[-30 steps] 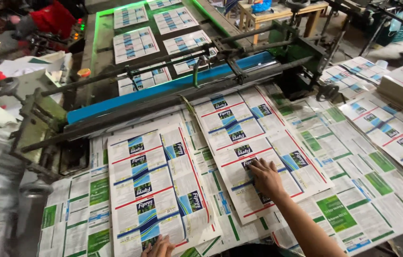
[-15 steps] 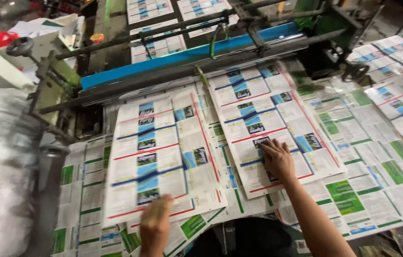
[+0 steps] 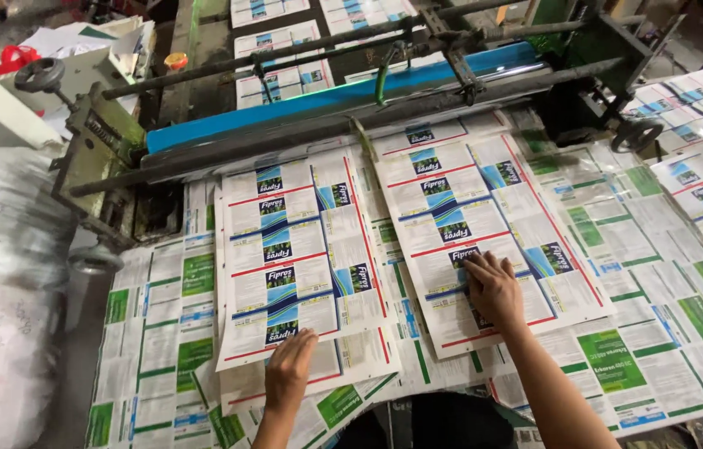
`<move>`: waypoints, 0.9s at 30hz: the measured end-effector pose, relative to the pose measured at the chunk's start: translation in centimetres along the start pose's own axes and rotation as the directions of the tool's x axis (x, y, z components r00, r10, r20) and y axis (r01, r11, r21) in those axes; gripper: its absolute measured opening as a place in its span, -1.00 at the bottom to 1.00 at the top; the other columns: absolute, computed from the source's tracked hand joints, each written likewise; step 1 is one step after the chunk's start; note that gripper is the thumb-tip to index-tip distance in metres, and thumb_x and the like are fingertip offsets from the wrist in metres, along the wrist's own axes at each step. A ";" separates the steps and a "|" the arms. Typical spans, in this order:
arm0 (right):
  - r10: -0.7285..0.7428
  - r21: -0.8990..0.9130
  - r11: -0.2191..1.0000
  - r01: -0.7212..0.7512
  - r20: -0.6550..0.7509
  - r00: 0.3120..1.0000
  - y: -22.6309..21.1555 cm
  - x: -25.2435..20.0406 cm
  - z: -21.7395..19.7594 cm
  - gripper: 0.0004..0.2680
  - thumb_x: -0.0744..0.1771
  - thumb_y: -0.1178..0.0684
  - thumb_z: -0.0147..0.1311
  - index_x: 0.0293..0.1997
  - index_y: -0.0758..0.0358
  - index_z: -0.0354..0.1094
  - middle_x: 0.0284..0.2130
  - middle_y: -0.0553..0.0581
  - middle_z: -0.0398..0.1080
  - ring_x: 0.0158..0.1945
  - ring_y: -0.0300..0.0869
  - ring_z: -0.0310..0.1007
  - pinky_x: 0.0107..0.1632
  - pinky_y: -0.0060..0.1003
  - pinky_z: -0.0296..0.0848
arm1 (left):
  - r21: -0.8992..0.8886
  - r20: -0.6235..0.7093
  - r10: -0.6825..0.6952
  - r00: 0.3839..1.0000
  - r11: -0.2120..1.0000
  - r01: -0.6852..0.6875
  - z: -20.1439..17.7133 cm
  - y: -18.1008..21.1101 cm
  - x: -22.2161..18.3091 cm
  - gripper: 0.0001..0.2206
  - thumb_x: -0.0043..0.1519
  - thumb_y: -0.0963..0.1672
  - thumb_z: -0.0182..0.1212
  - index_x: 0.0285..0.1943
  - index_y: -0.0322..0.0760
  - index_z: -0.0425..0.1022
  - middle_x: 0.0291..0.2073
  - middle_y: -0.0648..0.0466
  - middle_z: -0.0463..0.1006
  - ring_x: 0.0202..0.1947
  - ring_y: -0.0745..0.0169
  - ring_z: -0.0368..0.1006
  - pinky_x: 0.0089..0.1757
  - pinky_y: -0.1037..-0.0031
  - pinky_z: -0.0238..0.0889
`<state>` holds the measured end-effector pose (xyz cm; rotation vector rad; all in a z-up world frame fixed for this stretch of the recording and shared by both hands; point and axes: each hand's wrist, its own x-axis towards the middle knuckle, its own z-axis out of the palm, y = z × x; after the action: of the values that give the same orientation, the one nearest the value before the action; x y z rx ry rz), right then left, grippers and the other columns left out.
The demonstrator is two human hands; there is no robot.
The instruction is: Stacking and aligning printed sheets of labels from a machine output onto a table.
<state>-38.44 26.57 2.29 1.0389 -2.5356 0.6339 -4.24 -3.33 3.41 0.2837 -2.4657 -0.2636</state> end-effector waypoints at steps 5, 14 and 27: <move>0.018 0.012 1.000 -0.018 -0.015 1.000 -0.2 0.3 0.0 -0.74 0.31 0.04 0.11 0.12 0.07 0.50 0.23 0.10 0.42 0.37 0.04 0.27 0.40 0.13 0.13 | -0.039 -0.029 0.036 0.999 0.999 -0.037 1.1 -1.9 3.1 -0.76 0.11 -0.32 0.19 -0.07 -0.34 0.60 -0.05 -0.06 0.67 0.02 0.01 0.60 0.03 0.24 0.45; 0.078 0.092 0.993 -0.077 -0.013 0.997 -0.8 0.7 -1.3 -0.73 0.30 0.04 0.12 0.12 0.04 0.50 0.24 0.06 0.39 0.40 0.02 0.24 0.46 0.10 0.07 | -0.012 -0.020 0.002 1.000 1.000 -0.002 6.0 -6.8 8.4 -0.69 0.11 -0.34 0.09 -0.03 -0.30 0.60 -0.06 -0.04 0.67 0.00 0.02 0.60 0.02 0.30 0.44; -0.111 0.099 0.992 0.080 0.371 0.922 2.2 -2.3 -4.4 -0.74 0.36 -0.08 0.14 0.18 0.00 0.41 0.37 0.11 0.21 0.48 0.09 0.05 0.45 0.08 0.07 | 0.086 0.164 0.105 0.981 0.989 -0.120 16.8 -12.4 -4.8 -0.71 0.03 -0.07 0.30 -0.06 -0.12 0.65 0.02 -0.10 0.63 0.09 -0.15 0.48 0.04 -0.16 0.18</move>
<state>-37.86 31.56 4.42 1.4249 -2.7757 0.5588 -9.12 -11.92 -15.60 0.1681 -2.6463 -0.1245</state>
